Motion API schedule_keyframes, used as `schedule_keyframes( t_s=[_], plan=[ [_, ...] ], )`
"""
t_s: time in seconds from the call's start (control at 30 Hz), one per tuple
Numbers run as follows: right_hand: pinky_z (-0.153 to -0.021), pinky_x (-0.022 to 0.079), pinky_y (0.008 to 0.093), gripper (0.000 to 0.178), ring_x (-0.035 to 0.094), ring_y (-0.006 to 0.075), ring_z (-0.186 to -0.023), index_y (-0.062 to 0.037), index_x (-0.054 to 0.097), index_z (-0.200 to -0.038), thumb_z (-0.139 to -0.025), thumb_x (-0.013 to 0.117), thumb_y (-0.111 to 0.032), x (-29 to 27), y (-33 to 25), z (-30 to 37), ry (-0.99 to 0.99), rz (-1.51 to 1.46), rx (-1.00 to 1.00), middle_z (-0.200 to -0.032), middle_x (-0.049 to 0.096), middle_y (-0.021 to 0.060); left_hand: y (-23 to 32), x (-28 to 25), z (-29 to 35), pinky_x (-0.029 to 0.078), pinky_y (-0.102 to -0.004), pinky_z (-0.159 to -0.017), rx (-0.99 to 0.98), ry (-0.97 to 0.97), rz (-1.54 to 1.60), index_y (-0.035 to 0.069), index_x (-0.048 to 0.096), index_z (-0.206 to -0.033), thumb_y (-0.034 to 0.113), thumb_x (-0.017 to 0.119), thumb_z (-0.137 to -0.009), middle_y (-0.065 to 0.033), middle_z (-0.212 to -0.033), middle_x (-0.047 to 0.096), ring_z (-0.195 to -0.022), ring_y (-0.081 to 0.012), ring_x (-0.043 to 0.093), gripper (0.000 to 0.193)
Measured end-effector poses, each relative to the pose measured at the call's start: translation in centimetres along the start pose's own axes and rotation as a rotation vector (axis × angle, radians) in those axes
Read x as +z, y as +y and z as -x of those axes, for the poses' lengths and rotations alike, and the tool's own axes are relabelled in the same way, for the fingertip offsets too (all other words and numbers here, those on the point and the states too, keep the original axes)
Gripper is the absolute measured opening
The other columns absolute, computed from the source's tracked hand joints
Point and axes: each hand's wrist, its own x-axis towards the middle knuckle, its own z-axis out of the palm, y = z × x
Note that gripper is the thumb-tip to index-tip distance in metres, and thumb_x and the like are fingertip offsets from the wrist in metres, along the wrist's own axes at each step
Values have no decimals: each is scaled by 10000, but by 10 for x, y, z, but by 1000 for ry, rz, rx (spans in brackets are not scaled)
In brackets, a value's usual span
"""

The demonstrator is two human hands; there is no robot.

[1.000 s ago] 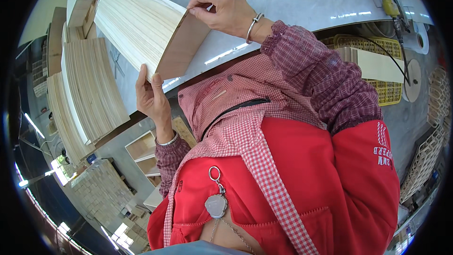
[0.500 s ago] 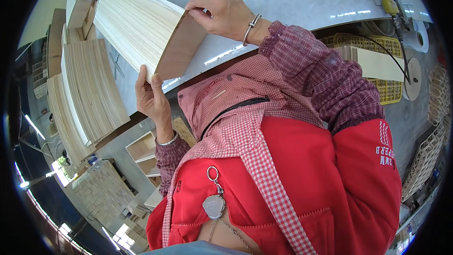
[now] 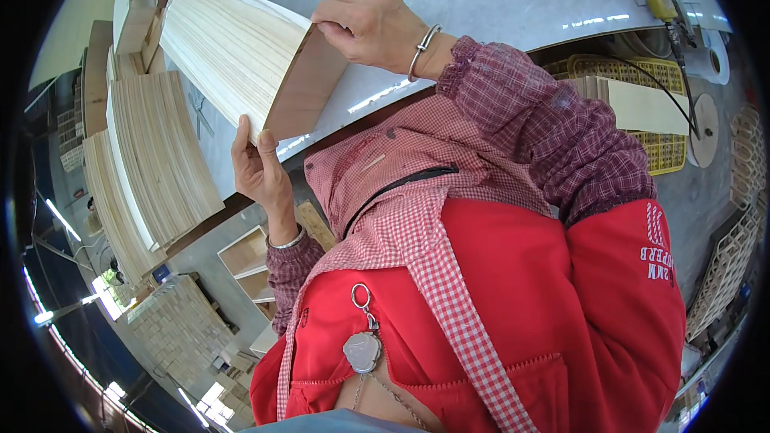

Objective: Assemble wooden boxes or drawer components using glue and a pneumatic nail gun.

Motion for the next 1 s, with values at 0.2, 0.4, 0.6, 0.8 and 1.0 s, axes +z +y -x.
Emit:
schedule_keyframes(
  t_s=[0.2, 0.4, 0.6, 0.8, 1.0],
  plan=[
    [-634, 500, 178, 206, 617, 105, -686, -68, 673, -987, -790, 654, -12, -3, 5, 1, -22, -152, 104, -920, 687, 3, 1, -2, 1, 511, -214, -766, -30, -11, -16, 7, 548, -1224, 62, 612, -897, -116, -1181, 610, -888, -130, 606, 337],
    [-741, 526, 176, 254, 651, 109, -773, -88, 691, -1044, -809, 645, -5, -4, 14, -9, -97, -383, 101, -987, 697, 15, 2, -2, 1, 511, -212, -769, -35, -9, -25, 8, 550, -1222, 63, 609, -899, -112, -1170, 616, -880, -127, 607, 332],
    [-796, 528, 182, 271, 656, 104, -816, -89, 716, -1006, -809, 603, 60, 2, 18, -9, -161, -596, 168, -985, 705, 23, 4, 0, 1, 509, -210, -768, -8, -1, -28, 11, 553, -1221, 63, 610, -899, -108, -1164, 619, -862, -121, 606, 331],
    [-830, 526, 185, 278, 655, 100, -832, -81, 727, -963, -800, 581, 91, -1, 16, -13, -229, -565, 273, -952, 711, 24, 6, -2, 1, 510, -205, -767, -16, -21, -66, 6, 545, -1227, 57, 604, -902, -116, -1165, 619, -842, -116, 606, 334],
    [-836, 525, 183, 298, 654, 99, -828, -79, 726, -961, -790, 569, 109, -2, 16, -14, -218, -606, 273, -945, 712, 22, 18, -6, -2, 481, -246, -788, -42, -36, -121, 42, 584, -1198, 76, 652, -863, -101, -1145, 602, -909, -145, 579, 344]
  ],
)
